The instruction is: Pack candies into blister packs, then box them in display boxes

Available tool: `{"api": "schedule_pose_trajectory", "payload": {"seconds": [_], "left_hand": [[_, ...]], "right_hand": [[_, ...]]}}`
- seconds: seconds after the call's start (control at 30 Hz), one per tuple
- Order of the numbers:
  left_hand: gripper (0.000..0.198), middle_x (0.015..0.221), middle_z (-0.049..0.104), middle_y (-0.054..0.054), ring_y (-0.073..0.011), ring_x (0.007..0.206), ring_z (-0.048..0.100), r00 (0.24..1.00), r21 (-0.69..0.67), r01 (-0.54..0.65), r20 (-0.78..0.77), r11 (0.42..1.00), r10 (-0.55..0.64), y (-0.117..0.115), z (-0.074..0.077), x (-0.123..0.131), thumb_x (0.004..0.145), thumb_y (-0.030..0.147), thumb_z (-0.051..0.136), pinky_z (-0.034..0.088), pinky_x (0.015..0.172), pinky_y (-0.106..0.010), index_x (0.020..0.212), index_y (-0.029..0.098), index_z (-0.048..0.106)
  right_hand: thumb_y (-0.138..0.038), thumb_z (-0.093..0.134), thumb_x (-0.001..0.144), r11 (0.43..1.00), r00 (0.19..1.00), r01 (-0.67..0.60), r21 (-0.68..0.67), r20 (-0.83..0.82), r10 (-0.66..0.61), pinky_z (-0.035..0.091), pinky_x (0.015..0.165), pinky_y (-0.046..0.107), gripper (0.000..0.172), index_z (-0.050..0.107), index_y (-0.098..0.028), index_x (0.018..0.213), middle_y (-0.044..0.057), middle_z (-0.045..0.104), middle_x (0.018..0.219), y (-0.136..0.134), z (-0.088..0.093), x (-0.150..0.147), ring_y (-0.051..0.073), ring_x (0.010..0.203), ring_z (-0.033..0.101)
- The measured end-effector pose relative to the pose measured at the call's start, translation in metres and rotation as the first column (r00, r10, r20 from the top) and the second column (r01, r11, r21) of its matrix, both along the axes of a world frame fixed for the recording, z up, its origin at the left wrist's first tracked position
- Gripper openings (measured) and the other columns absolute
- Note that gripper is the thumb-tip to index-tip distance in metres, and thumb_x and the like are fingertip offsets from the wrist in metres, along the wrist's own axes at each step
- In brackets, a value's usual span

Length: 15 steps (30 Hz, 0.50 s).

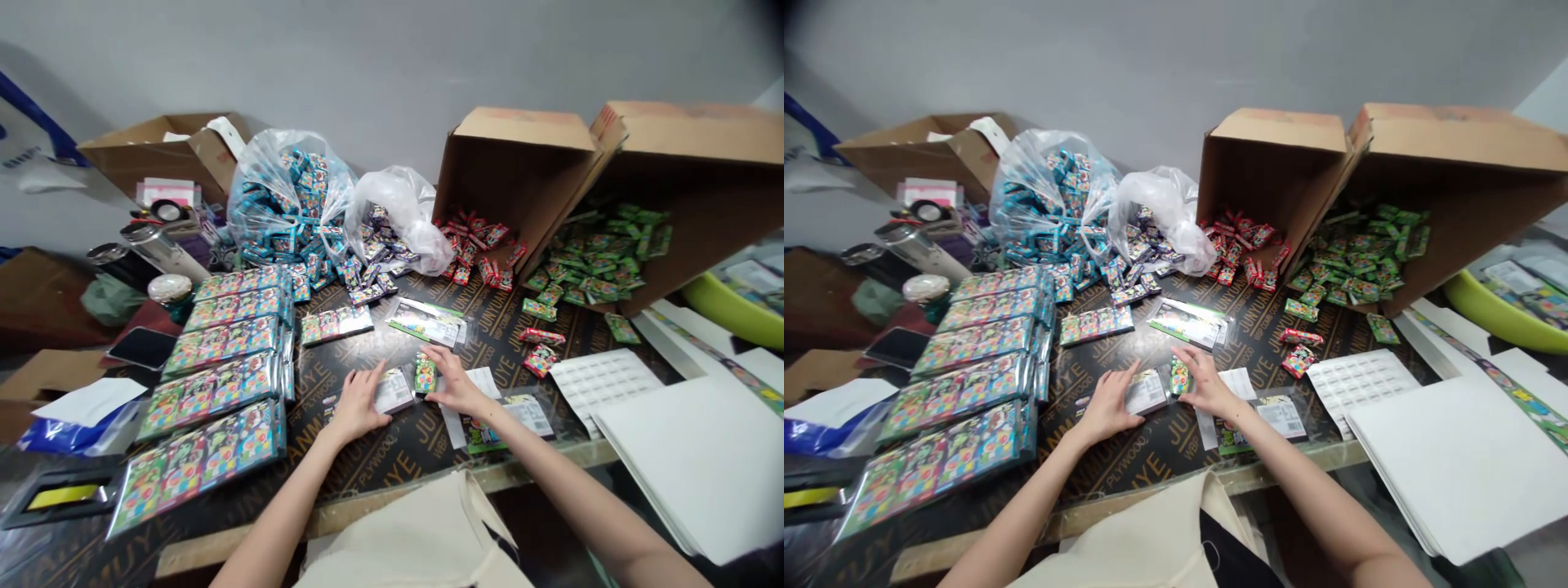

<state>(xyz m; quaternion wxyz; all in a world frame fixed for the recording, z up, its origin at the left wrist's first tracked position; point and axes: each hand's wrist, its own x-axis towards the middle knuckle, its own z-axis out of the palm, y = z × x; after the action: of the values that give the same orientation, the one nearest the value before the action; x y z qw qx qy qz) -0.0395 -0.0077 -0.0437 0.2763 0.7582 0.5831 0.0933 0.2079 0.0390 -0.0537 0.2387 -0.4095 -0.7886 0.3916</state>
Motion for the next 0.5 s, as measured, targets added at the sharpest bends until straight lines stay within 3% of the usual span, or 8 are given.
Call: {"api": "schedule_pose_trajectory", "payload": {"seconds": [0.07,0.2,0.3,0.33,0.4,0.43,0.5], "left_hand": [[0.105,0.117,0.052,-0.01,-0.0274,0.11,0.045,1.0,0.002,0.004,0.02,1.0,-0.004,-0.002,-0.001,-0.001,0.052,0.033,0.072,0.018,0.102,-0.047,0.139,0.018,0.015],[0.106,0.127,0.046,-0.01,-0.0256,0.116,0.043,0.99,-0.019,0.025,0.139,1.0,-0.022,-0.006,0.008,-0.001,0.054,0.03,0.071,0.012,0.106,-0.048,0.139,0.021,0.009],[0.103,0.128,0.044,-0.01,-0.0268,0.116,0.042,0.975,-0.044,0.016,0.22,0.999,-0.006,-0.006,0.02,0.0,0.055,0.031,0.071,0.017,0.105,-0.048,0.139,0.022,0.013],[0.101,0.127,0.044,-0.011,-0.0272,0.114,0.043,0.97,-0.052,-0.02,0.24,0.998,0.032,-0.005,0.023,0.001,0.055,0.031,0.071,0.023,0.103,-0.047,0.139,0.022,0.016],[0.098,0.121,0.045,-0.01,-0.0269,0.111,0.045,0.945,-0.042,-0.168,0.276,0.985,0.174,-0.003,0.028,0.004,0.054,0.033,0.072,0.032,0.097,-0.043,0.137,0.022,0.021],[0.098,0.118,0.045,-0.009,-0.0264,0.109,0.046,0.917,-0.027,-0.265,0.301,0.964,0.261,-0.001,0.029,0.006,0.053,0.034,0.074,0.035,0.095,-0.041,0.137,0.022,0.024],[0.095,0.112,0.046,-0.007,-0.0245,0.106,0.048,0.823,-0.022,-0.445,0.383,0.895,0.419,0.0,0.027,0.012,0.052,0.035,0.075,0.037,0.093,-0.038,0.134,0.022,0.03]], "right_hand": [[-0.032,0.074,0.059,0.999,0.999,-0.028,-0.04,-0.02,0.027,0.026,0.1,0.047,0.091,0.026,-0.028,0.136,0.011,0.036,0.132,-0.002,-0.001,0.0,0.03,0.123,0.032],[-0.033,0.077,0.055,0.97,0.966,-0.139,-0.201,-0.243,0.089,0.026,0.102,0.044,0.104,0.016,-0.028,0.139,0.011,0.037,0.134,0.0,0.005,0.0,0.026,0.122,0.037],[-0.033,0.08,0.05,0.929,0.912,-0.22,-0.297,-0.401,0.087,0.028,0.102,0.042,0.109,0.015,-0.028,0.138,0.01,0.039,0.133,0.006,0.012,-0.006,0.024,0.121,0.039],[-0.032,0.081,0.049,0.925,0.897,-0.202,-0.322,-0.44,0.043,0.028,0.102,0.042,0.109,0.017,-0.029,0.138,0.01,0.036,0.135,0.007,0.014,-0.01,0.024,0.122,0.039],[-0.032,0.08,0.05,0.92,0.852,-0.045,-0.39,-0.496,-0.169,0.031,0.101,0.04,0.107,0.018,-0.033,0.136,0.009,0.032,0.138,0.008,0.02,-0.023,0.023,0.121,0.04],[-0.033,0.078,0.053,0.889,0.802,0.066,-0.453,-0.506,-0.317,0.034,0.099,0.039,0.103,0.017,-0.034,0.136,0.008,0.033,0.138,0.008,0.023,-0.031,0.022,0.118,0.044],[-0.04,0.07,0.064,0.747,0.662,0.219,-0.628,-0.468,-0.586,0.044,0.088,0.037,0.088,0.017,-0.034,0.135,0.007,0.044,0.129,0.007,0.029,-0.05,0.02,0.103,0.055]]}}
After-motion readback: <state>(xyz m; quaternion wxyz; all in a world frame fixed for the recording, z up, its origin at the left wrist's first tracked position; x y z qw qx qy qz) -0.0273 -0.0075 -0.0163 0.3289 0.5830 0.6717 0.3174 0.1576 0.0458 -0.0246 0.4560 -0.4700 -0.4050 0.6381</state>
